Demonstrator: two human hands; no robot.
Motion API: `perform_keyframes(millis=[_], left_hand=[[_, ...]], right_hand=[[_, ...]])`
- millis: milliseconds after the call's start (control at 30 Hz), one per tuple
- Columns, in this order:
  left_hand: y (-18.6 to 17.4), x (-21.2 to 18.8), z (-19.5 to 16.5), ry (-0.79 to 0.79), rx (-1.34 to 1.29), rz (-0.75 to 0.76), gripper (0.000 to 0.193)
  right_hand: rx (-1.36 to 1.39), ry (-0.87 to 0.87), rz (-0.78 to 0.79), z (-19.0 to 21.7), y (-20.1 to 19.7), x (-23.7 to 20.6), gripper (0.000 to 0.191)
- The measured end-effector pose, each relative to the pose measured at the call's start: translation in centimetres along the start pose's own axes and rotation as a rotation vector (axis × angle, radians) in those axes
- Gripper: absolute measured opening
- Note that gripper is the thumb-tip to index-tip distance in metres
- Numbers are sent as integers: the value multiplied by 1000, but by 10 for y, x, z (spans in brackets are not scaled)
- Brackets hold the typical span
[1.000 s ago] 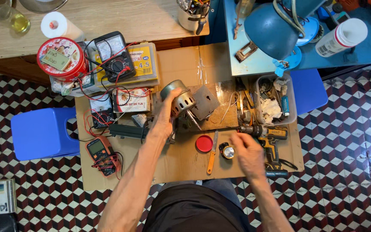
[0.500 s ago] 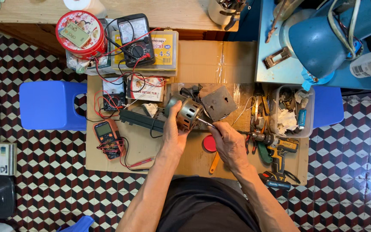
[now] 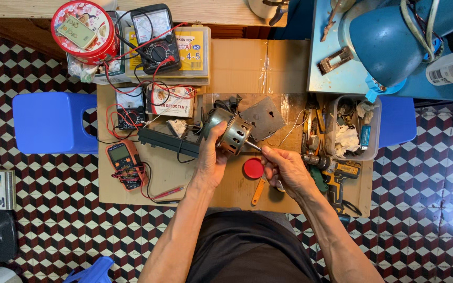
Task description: The person works on a small electric motor on a cluttered workbench. They use a cordless drill to tighten screws on the motor housing, then manually adjust and insert small metal components into the motor. The person repeatedly picks up and places the drill and motor parts while performing the repair.
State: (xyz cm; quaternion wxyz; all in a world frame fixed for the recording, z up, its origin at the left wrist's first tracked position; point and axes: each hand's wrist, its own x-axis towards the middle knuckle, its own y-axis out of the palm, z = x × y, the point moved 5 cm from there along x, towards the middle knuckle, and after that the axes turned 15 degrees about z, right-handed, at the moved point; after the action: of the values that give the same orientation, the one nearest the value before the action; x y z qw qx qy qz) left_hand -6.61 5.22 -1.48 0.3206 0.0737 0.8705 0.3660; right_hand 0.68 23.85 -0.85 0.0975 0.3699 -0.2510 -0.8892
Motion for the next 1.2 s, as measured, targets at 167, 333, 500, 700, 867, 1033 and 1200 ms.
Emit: perform_keyframes(millis=[167, 333, 500, 700, 867, 1033, 1200], left_hand=[[1, -1, -1, -45, 64, 2, 42], [5, -3, -4, -35, 125, 18, 60], [8, -4, -8, -12, 168, 36, 85], [7, -4, -11, -1, 121, 116, 90], [0, -4, -10, -25, 71, 188, 86], [3, -3, -14, -16, 66, 236, 87], [8, -10, -23, 26, 193, 214, 87]], right_hand=[[199, -17, 5, -2, -7, 0, 34], [327, -2, 30, -8, -7, 1, 37], [421, -11, 85, -8, -4, 5, 39], [262, -72, 35, -4, -7, 4, 42], [181, -124, 24, -9, -14, 1, 36], [73, -100, 2, -14, -15, 8, 33], [-394, -74, -134, 4, 0, 4, 42]])
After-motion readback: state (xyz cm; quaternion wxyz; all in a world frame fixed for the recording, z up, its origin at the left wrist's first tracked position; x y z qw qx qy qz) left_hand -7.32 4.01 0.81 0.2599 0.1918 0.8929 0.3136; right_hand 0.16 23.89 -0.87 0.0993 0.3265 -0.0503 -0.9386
